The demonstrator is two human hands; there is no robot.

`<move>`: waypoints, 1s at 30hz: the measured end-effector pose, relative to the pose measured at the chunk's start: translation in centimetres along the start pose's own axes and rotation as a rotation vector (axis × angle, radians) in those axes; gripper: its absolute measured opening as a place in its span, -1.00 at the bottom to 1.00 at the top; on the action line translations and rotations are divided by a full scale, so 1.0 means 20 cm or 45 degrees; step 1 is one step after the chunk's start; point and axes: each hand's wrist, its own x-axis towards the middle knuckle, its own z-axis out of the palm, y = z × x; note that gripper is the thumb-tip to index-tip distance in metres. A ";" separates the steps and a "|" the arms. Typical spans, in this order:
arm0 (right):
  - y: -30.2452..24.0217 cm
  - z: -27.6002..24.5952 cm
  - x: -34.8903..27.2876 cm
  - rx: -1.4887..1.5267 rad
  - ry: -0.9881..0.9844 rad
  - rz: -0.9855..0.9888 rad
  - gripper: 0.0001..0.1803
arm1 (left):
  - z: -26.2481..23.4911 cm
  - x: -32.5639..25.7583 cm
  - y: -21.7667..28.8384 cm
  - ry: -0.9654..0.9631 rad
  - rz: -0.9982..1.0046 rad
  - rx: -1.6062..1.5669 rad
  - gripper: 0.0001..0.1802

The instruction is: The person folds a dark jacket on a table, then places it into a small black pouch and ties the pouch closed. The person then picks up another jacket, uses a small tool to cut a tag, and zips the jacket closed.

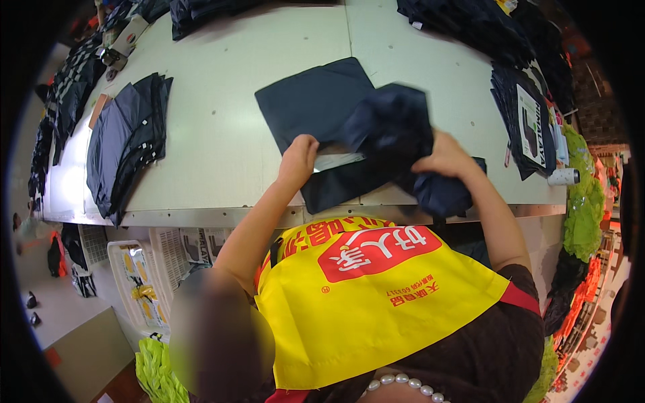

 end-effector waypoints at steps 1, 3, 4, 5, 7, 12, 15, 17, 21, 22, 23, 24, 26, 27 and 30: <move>-0.04 0.05 -0.01 -0.127 -0.159 -0.028 -0.19 | 0.00 0.03 0.03 0.063 -0.137 -0.116 -0.85; -0.16 0.13 -0.03 -0.299 -0.417 -0.181 -0.12 | -0.02 0.07 0.07 0.181 -0.263 -0.236 -0.83; -0.21 0.16 -0.04 -0.345 -0.506 -0.303 -0.07 | -0.03 0.09 0.08 0.188 -0.234 -0.286 -0.83; -0.25 0.19 -0.03 -0.356 -0.549 -0.309 -0.07 | -0.04 0.11 0.10 0.189 -0.203 -0.342 -0.84; -0.28 0.21 -0.02 -0.376 -0.636 -0.324 -0.07 | -0.08 0.12 0.16 0.141 -0.139 -0.374 -0.85; -0.03 0.22 0.16 -0.239 -0.282 -0.014 -0.14 | -0.18 0.06 0.25 0.017 0.093 -0.302 -0.89; -0.05 0.20 0.19 -0.203 -0.251 0.081 -0.15 | -0.21 0.10 0.36 0.074 0.508 0.044 -0.90; -0.11 0.22 0.20 -0.211 -0.250 0.088 -0.16 | -0.16 0.10 0.48 0.112 0.649 0.205 -0.85; -0.10 0.32 0.24 0.081 -0.296 -0.173 -0.13 | -0.02 0.15 0.64 -0.066 0.881 0.363 -0.78; 0.00 0.40 0.29 0.233 -0.207 -0.178 -0.18 | -0.01 0.14 0.66 -0.142 0.921 0.430 -0.78; -0.02 0.38 0.28 0.283 -0.223 -0.082 -0.20 | -0.02 0.11 0.66 -0.097 0.939 0.373 -0.78; -0.06 0.36 0.27 0.334 -0.243 0.002 -0.23 | -0.04 0.07 0.63 -0.024 0.923 0.396 -0.78; -0.11 0.29 0.22 0.454 -0.240 -0.057 -0.35 | -0.09 0.00 0.56 0.113 0.899 0.438 -0.79; -0.12 0.26 0.20 0.513 -0.236 -0.079 -0.41 | -0.12 -0.02 0.55 0.183 0.880 0.403 -0.79; -0.17 0.25 0.12 0.959 -0.183 -0.123 -0.44 | -0.17 -0.05 0.52 0.357 0.901 0.308 -0.78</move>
